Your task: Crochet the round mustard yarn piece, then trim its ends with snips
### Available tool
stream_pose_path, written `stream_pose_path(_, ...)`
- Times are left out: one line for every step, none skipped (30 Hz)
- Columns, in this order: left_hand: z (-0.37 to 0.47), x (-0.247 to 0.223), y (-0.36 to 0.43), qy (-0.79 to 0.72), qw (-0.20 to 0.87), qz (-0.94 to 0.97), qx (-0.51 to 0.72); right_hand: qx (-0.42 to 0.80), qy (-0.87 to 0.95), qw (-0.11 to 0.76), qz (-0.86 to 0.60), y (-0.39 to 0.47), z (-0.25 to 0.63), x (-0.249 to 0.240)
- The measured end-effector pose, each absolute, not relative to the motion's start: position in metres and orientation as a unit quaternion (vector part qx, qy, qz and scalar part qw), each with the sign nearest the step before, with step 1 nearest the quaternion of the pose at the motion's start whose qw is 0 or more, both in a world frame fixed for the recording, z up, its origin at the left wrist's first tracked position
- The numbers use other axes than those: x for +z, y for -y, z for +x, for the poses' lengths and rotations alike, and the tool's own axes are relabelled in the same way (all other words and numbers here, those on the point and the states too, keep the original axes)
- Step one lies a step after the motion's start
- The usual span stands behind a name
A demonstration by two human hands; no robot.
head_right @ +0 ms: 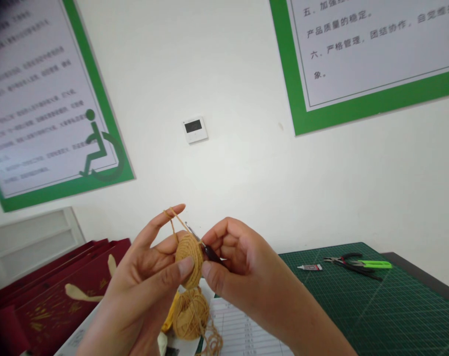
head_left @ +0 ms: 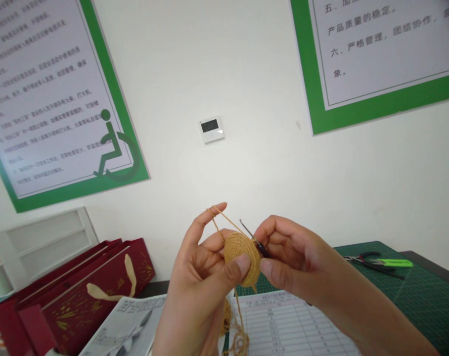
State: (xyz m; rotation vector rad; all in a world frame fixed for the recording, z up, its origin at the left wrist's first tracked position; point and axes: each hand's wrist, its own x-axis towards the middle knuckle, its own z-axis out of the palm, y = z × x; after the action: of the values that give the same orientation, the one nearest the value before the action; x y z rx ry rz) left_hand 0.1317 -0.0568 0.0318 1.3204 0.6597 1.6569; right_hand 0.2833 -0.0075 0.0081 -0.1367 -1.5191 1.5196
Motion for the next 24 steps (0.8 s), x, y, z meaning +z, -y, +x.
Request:
stream_pose_path(0.1316, 0.0317, 0.0566, -0.268, 0.445, 0.533, 0.668, 0.619, 0.622, 0.476, -0.053, 0.0076, 0.2829, 0.008)
stream_pose_path(0.1314, 0.0316, 0.0566, -0.27, 0.446, 0.532, 0.667, 0.617, 0.623, 0.478, -0.052, 0.0079, 0.2824, 0.0081)
stream_pose_path(0.1311, 0.0315, 0.0567, -0.271, 0.446, 0.532, 0.667, 0.616, 0.625, 0.477, -0.053, 0.0082, 0.282, 0.0082)
stream_pose_path(0.1308, 0.0315, 0.0569, -0.271, 0.448, 0.531, 0.666, 0.614, 0.628, 0.475, -0.056, 0.0086, 0.2817, 0.0085)
stream_pose_path(0.1305, 0.0316, 0.0574, -0.27, 0.45, 0.532, 0.665, 0.613, 0.63, 0.474, -0.057, 0.009, 0.2815, 0.0089)
stream_pose_path(0.1304, 0.0318, 0.058, -0.268, 0.452, 0.531, 0.664, 0.612, 0.632, 0.473, -0.057, 0.0094, 0.2815, 0.0093)
stream_pose_path(0.1303, 0.0322, 0.0585, -0.267, 0.455, 0.531, 0.663, 0.611, 0.633, 0.472, -0.057, 0.0099, 0.2816, 0.0099)
stream_pose_path(0.1303, 0.0325, 0.0591, -0.268, 0.456, 0.53, 0.663, 0.611, 0.633, 0.471, -0.057, 0.0103, 0.2818, 0.0104)
stream_pose_path(0.1304, 0.0329, 0.0594, -0.27, 0.456, 0.527, 0.664, 0.612, 0.634, 0.47, -0.056, 0.0107, 0.2819, 0.0109)
stream_pose_path(0.1307, 0.0332, 0.0597, -0.271, 0.456, 0.526, 0.665, 0.614, 0.633, 0.468, -0.057, 0.0109, 0.2821, 0.0112)
stream_pose_path(0.1309, 0.0334, 0.0597, -0.272, 0.456, 0.524, 0.666, 0.616, 0.633, 0.465, -0.058, 0.011, 0.2822, 0.0114)
stream_pose_path(0.1311, 0.0335, 0.0596, -0.271, 0.456, 0.523, 0.667, 0.616, 0.633, 0.466, -0.059, 0.011, 0.2822, 0.0113)
stream_pose_path(0.1312, 0.0334, 0.0593, -0.27, 0.455, 0.523, 0.668, 0.613, 0.633, 0.47, -0.057, 0.0108, 0.2822, 0.0109)
stream_pose_path(0.1313, 0.0332, 0.0588, -0.268, 0.454, 0.526, 0.667, 0.608, 0.632, 0.476, -0.056, 0.0104, 0.282, 0.0103)
stream_pose_path(0.1311, 0.0329, 0.0584, -0.266, 0.451, 0.532, 0.665, 0.602, 0.632, 0.484, -0.058, 0.0098, 0.2818, 0.0096)
stream_pose_path(0.1309, 0.0325, 0.0578, -0.268, 0.447, 0.539, 0.661, 0.596, 0.633, 0.49, -0.06, 0.0092, 0.2815, 0.0088)
stream_pose_path(0.1305, 0.0321, 0.0574, -0.269, 0.441, 0.55, 0.656, 0.591, 0.635, 0.494, -0.064, 0.0086, 0.2813, 0.0082)
stream_pose_path(0.1301, 0.0318, 0.0569, -0.274, 0.433, 0.558, 0.652, 0.588, 0.636, 0.496, -0.066, 0.0081, 0.2812, 0.0078)
stream_pose_path(0.1296, 0.0314, 0.0566, -0.281, 0.431, 0.565, 0.645, 0.586, 0.637, 0.496, -0.067, 0.0077, 0.2811, 0.0078)
stream_pose_path(0.1291, 0.0312, 0.0564, -0.288, 0.424, 0.569, 0.642, 0.586, 0.64, 0.494, -0.066, 0.0076, 0.2812, 0.008)
stream_pose_path(0.1286, 0.031, 0.0563, -0.291, 0.419, 0.576, 0.638, 0.586, 0.643, 0.49, -0.064, 0.0076, 0.2814, 0.0084)
stream_pose_path(0.1283, 0.0309, 0.0563, -0.296, 0.415, 0.576, 0.639, 0.586, 0.645, 0.486, -0.062, 0.0078, 0.2817, 0.009)
stream_pose_path(0.1281, 0.0309, 0.0564, -0.298, 0.413, 0.576, 0.639, 0.587, 0.647, 0.483, -0.06, 0.0081, 0.282, 0.0096)
stream_pose_path(0.1281, 0.031, 0.0565, -0.297, 0.414, 0.576, 0.639, 0.589, 0.646, 0.482, -0.06, 0.0085, 0.2824, 0.01)
